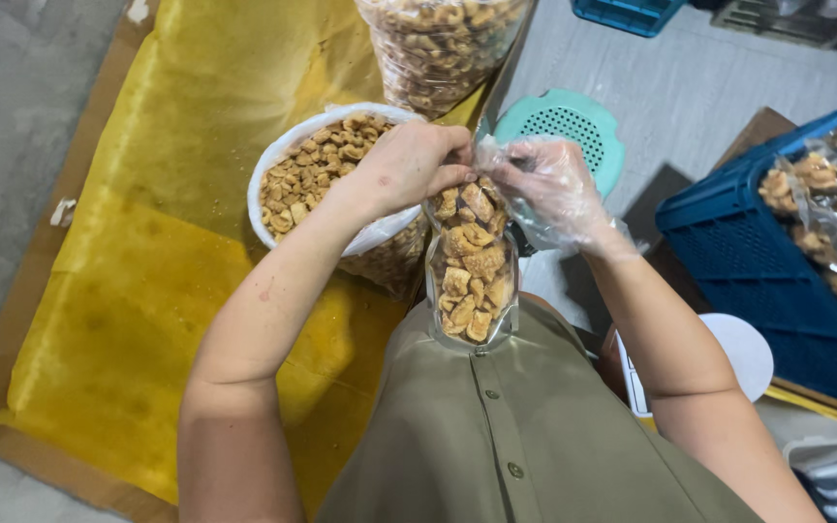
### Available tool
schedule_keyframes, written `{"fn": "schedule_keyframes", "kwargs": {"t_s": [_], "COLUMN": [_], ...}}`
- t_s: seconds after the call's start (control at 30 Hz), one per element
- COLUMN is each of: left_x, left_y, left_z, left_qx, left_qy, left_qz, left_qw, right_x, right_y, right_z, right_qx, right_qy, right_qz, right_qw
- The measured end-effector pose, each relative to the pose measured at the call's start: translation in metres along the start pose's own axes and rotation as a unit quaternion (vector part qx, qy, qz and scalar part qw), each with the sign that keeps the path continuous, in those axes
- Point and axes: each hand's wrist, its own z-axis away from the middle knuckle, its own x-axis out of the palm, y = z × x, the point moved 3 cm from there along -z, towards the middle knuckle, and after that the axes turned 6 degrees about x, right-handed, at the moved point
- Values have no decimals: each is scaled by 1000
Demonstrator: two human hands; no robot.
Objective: The person scoops snack pieces from a large bag into small transparent pouches, weighs each pouch on a digital scale, and places the filled pouches into a blue crate. The process is repeated multiple times with consistent handling of the snack pieces and pouches.
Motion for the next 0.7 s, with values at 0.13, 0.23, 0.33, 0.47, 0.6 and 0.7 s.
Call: {"fn": "schedule_keyframes", "kwargs": {"t_s": [0.13,0.23,0.33,0.47,0.6,0.7], "left_x": [0,-2,-1,18,36,49], "left_y": [14,15,23,33,54,67], "left_z": [-7,-16,-25,-56,-87,-107], "left_qx": [48,-11,33,52,94,12], "left_qy": [-24,-76,-80,-149,-191,-293], "left_qz": [25,144,165,61,54,63], "left_qw": [998,987,983,986,976,954], "right_x": [-11,-31,-39,-43,-46,-57], "right_y": [15,25,36,49,57,67], "right_z": [15,21,36,48,54,65], "right_qx": [-6,-6,-25,7,7,42], "right_qy": [19,-73,-63,13,56,134], "right_qz": [-9,-245,-258,-144,-159,-89], "right_qw": [1000,967,964,990,986,986]}}
